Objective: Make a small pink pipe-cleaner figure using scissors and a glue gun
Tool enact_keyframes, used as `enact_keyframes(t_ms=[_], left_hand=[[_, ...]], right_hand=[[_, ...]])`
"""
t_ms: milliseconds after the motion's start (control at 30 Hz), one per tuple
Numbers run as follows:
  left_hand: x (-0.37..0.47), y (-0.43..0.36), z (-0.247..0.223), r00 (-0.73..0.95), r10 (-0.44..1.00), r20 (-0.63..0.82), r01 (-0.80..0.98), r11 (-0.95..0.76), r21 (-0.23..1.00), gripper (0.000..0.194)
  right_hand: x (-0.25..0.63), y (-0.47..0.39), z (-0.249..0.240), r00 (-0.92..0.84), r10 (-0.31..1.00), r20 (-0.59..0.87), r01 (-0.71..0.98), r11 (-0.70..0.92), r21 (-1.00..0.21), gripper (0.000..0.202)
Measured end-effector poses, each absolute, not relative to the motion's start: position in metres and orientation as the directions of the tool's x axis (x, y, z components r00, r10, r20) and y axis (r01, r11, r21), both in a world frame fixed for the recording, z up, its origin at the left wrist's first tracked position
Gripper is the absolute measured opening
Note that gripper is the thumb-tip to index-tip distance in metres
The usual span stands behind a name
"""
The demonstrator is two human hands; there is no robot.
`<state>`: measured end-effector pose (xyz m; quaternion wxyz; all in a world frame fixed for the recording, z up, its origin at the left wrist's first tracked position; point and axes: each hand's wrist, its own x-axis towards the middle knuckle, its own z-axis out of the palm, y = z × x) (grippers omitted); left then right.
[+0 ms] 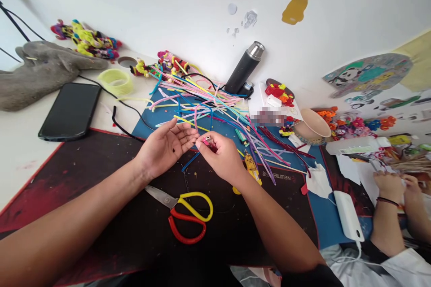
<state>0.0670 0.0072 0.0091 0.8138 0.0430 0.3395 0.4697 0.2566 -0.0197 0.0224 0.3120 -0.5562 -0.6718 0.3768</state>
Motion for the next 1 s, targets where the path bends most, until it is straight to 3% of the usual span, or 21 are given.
enact_keyframes(t_ms=[300,600,1000], left_hand=[[0.068,0.0,-0.007,0.39,0.795,-0.465,-0.633,0.598,0.492,0.015],[0.069,-0.004,-0.009,0.479,0.813,-0.33,-0.507,0.564,0.652,0.054],[0.07,-0.006,-0.008,0.468,0.84,-0.276,-0.427,0.488,0.761,0.05]], right_hand=[[0.249,-0.017,0.025,-0.202,0.979,0.014,0.532,0.122,-0.838,0.019],[0.252,-0.017,0.026,-0.174,0.985,0.023,0.562,0.118,-0.819,0.019],[0.257,-0.018,0.025,-0.156,0.988,0.006,0.573,0.095,-0.814,0.016]])
